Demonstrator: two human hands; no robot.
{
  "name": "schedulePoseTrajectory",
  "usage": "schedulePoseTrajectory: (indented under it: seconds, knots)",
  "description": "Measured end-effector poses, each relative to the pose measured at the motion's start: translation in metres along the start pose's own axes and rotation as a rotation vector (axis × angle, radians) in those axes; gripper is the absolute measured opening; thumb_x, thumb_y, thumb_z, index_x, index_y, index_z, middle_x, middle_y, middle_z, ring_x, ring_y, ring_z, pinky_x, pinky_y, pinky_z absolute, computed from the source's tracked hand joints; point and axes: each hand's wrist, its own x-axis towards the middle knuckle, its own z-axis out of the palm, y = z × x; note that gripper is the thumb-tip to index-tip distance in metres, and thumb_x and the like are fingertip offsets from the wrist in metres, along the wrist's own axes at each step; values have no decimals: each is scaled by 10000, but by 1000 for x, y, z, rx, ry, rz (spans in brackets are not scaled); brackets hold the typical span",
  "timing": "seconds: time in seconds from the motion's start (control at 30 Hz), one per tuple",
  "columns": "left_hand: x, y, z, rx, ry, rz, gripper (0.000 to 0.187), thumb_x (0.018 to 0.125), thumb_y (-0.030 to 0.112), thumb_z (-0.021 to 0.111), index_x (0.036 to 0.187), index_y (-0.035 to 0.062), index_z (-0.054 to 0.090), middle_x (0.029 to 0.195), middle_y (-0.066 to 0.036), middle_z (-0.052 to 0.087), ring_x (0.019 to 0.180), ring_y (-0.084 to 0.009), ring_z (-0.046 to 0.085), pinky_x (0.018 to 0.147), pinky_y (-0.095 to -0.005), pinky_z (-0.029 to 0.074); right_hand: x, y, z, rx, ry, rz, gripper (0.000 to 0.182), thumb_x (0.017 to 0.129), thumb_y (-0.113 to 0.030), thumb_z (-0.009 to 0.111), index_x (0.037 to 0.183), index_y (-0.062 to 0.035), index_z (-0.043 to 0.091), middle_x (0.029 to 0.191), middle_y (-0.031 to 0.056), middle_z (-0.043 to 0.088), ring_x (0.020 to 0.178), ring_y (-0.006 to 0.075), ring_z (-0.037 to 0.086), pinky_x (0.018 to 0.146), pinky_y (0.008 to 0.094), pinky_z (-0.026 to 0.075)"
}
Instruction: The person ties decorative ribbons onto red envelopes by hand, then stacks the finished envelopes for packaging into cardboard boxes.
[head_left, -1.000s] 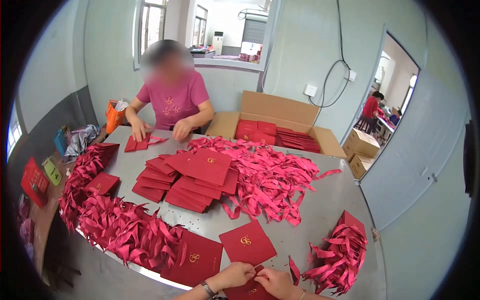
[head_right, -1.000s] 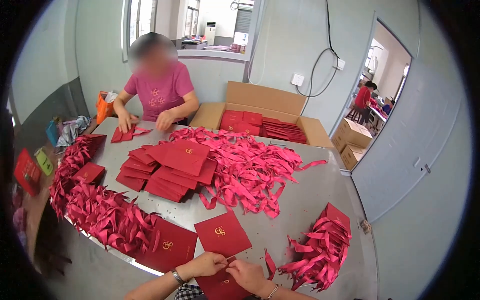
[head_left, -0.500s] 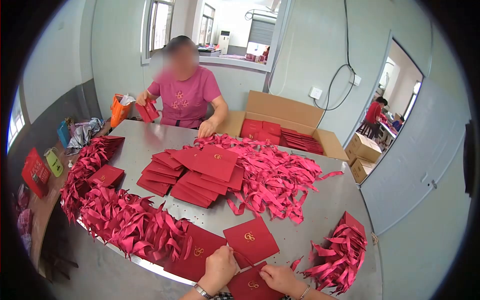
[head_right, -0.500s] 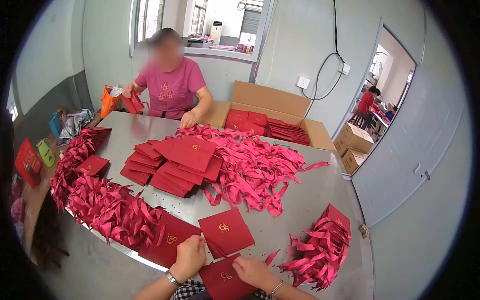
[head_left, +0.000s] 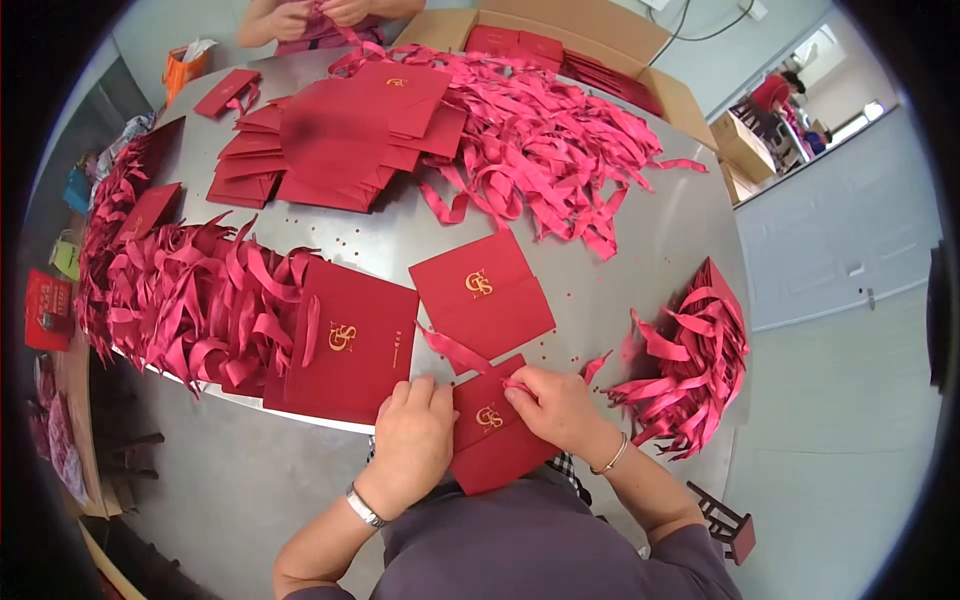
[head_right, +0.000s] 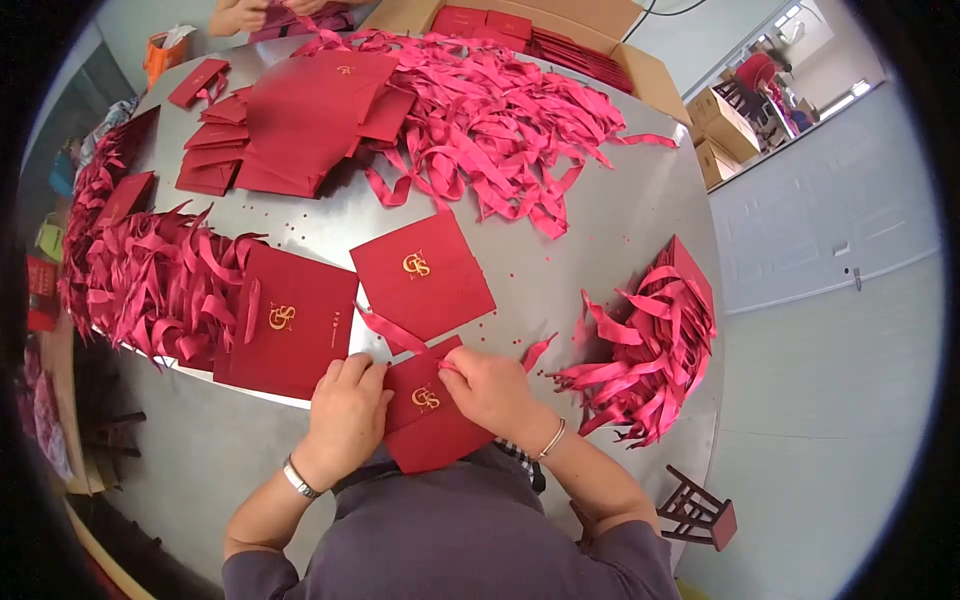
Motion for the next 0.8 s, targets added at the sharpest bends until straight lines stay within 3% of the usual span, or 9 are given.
schedulePoseTrajectory:
  seconds: [0.13, 0.2, 0.37, 0.43, 0.5, 0.6, 0.67, 0.73, 0.8]
  knots:
    - [0, -2, -2, -187, 28, -39, 212, 727, 37, 700, 920, 7, 620, 925, -144, 592, 830, -330, 570, 762, -414, 483, -3, -3, -8, 15, -39, 9, 147, 863, -194, 645, 908, -55, 629, 754, 146, 640, 670, 325, 638, 581, 383, 489]
    - [-2, -2, -1, -334, 25, -159, 180, 710, 42, 731, 850, 9, 623, 883, -147, 595, 857, -345, 582, 762, -417, 488, -5, -8, -22, 42, -61, -7, 160, 840, -185, 671, 930, -57, 636, 778, 141, 645, 678, 315, 636, 580, 369, 483]
    - [-2, -2, -5, -417, -7, -268, 164, 720, 47, 726, 835, 8, 616, 856, -149, 596, 829, -347, 599, 721, -419, 503, -26, -15, -80, -148, -54, 1, 221, 778, -150, 728, 963, -61, 649, 797, 93, 661, 675, 243, 655, 581, 318, 494]
    - [0, 1, -5, -442, -8, -290, 164, 724, 48, 723, 842, 8, 616, 856, -148, 596, 807, -342, 604, 702, -416, 507, -38, -18, -105, -105, -88, 53, 234, 810, -165, 704, 1011, -63, 641, 796, 80, 662, 679, 232, 661, 591, 353, 504]
    - [2, 3, -2, -377, 46, -279, 164, 726, 49, 719, 845, 7, 614, 858, -144, 595, 781, -335, 615, 674, -408, 515, -54, -20, -120, 125, -17, 251, 282, 770, -49, 723, 1040, -37, 646, 801, 63, 663, 678, 161, 658, 584, 296, 504]
    - [1, 4, 6, -326, 112, -256, 162, 736, 56, 716, 851, 5, 614, 870, -139, 596, 776, -332, 622, 666, -403, 519, -77, -18, -140, 74, -40, 213, 332, 727, 39, 733, 1044, -19, 651, 799, 59, 653, 683, 114, 639, 590, 244, 495]
    - [2, 5, 6, -334, 98, -268, 162, 739, 59, 718, 851, 4, 615, 877, -138, 597, 773, -330, 623, 663, -403, 521, -89, -15, -142, 116, -9, 191, 312, 714, 50, 746, 1006, -4, 653, 787, 59, 646, 661, 112, 616, 596, 228, 481]
    - [1, 6, 5, -342, 83, -286, 161, 742, 62, 720, 851, 4, 616, 883, -137, 597, 769, -328, 624, 661, -402, 522, -98, -11, -138, 417, 174, 292, 257, 716, 71, 739, 950, 12, 651, 796, 55, 641, 663, 113, 601, 607, 218, 468]
    - [2, 6, 4, -369, 46, -309, 158, 749, 69, 721, 854, 7, 619, 886, -141, 597, 768, -327, 627, 660, -399, 523, -97, -11, -127, 492, 301, 324, 203, 721, 90, 731, 886, 8, 646, 812, 57, 633, 697, 132, 588, 628, 224, 456]
